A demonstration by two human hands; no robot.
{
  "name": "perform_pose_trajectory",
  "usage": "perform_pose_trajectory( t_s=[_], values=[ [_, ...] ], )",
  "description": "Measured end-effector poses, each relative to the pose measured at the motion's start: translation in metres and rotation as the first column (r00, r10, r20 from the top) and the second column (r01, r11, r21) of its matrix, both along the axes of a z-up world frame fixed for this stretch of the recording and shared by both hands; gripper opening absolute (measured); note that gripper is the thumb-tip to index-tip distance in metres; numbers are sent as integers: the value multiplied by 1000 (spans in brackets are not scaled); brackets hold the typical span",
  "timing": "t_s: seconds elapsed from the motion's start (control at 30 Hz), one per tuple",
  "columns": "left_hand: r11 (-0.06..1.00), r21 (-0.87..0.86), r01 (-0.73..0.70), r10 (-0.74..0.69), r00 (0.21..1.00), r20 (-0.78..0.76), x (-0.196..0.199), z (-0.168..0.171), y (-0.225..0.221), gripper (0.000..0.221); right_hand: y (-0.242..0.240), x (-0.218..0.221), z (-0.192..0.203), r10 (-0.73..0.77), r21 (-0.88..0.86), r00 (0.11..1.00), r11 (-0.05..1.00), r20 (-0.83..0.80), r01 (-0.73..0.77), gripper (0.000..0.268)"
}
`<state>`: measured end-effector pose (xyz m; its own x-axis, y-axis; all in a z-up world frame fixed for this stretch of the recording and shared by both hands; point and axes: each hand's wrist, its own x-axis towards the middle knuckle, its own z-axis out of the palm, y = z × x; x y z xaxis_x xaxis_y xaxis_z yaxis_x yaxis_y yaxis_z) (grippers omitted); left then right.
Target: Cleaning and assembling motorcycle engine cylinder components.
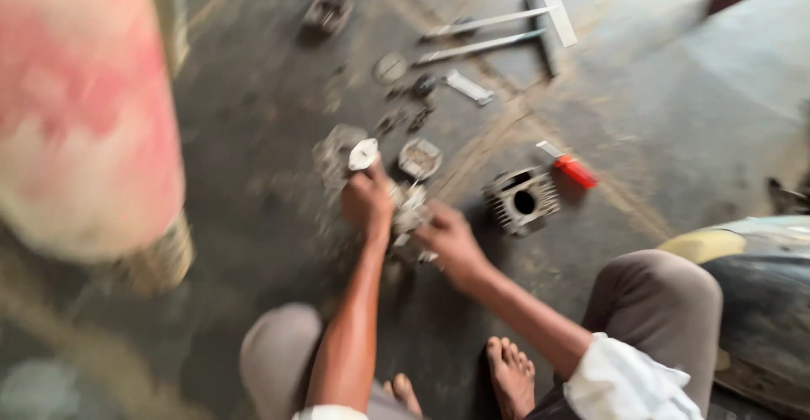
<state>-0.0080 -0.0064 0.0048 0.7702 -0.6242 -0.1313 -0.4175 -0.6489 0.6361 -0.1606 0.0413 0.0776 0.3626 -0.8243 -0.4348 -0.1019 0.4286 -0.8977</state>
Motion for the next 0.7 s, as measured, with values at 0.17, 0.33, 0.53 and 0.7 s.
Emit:
perform_pose_trajectory(
  t_s=[0.17,0.33,0.53,0.7],
  values=[
    [989,-148,7,-5,1000,14,-4,0,3,54,-14,-14,14,-129,-12,988,992,-80,128,21],
    [986,-166,24,-19,999,31,-5,2,3,45,9,-13,-49,-176,-193,976,970,-129,149,36],
    [992,-128,-8,8,1000,-3,-4,8,0,45,35,8,-47,-122,-664,890,712,-438,-229,47],
    [988,-157,-7,4,1000,-14,-4,7,2,43,51,6,-18,40,-573,934,780,-355,-251,51]
  ],
)
